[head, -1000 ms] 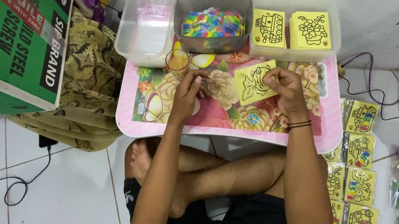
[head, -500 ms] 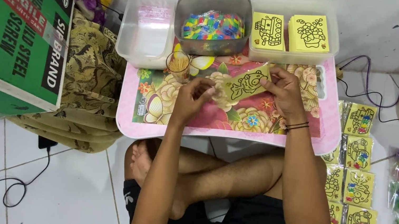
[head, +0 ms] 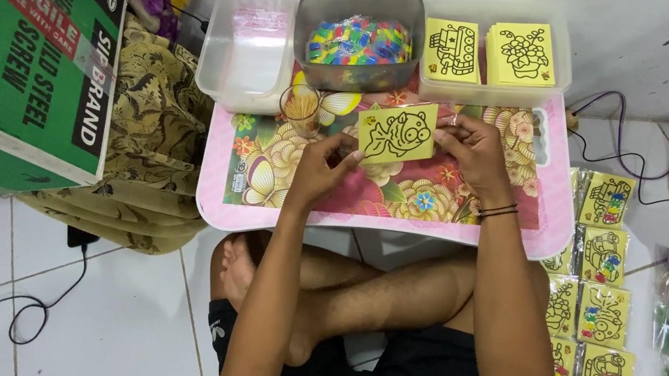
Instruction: Assembling sand art kits by placing printed cards and colored sand packets into plastic sleeves.
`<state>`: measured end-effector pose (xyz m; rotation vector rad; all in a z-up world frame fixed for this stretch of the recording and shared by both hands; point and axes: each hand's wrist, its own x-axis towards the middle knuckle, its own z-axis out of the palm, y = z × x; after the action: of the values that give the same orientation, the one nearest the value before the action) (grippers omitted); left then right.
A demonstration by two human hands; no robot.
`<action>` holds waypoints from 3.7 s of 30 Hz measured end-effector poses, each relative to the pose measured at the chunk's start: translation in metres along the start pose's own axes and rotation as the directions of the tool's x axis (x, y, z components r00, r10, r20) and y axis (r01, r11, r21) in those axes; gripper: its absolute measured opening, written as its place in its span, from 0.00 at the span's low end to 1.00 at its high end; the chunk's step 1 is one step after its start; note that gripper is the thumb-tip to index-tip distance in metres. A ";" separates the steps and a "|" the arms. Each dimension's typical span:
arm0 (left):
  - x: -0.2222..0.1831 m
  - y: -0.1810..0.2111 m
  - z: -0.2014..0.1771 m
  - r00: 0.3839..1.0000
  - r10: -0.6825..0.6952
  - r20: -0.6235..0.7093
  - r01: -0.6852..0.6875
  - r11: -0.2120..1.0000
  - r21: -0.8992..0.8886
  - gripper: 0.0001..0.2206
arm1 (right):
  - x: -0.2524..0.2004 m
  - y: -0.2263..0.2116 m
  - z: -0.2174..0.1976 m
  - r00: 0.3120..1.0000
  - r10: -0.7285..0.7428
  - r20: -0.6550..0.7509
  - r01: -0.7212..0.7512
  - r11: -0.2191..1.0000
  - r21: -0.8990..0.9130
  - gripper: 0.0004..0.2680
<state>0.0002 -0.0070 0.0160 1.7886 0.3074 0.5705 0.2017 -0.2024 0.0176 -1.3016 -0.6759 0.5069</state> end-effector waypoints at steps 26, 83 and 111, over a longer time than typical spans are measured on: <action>-0.007 0.034 0.002 0.999 -0.010 -0.035 0.008 0.997 -0.072 0.07 | -0.007 -0.015 0.004 0.983 -0.044 0.177 0.044 0.999 0.008 0.09; -0.007 0.029 -0.007 0.977 -0.189 -0.104 0.167 0.968 -0.187 0.16 | 0.198 -0.056 0.107 0.937 0.108 0.333 0.317 0.142 -0.938 0.06; -0.009 0.038 -0.007 0.977 -0.196 -0.086 0.183 0.973 -0.144 0.12 | 0.159 -0.122 0.088 0.941 0.204 0.270 0.156 0.446 -0.881 0.03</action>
<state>-0.0138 -0.0167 0.0518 1.5828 0.4921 0.5326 0.2487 -0.0572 0.1743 -2.2837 -1.3436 0.3880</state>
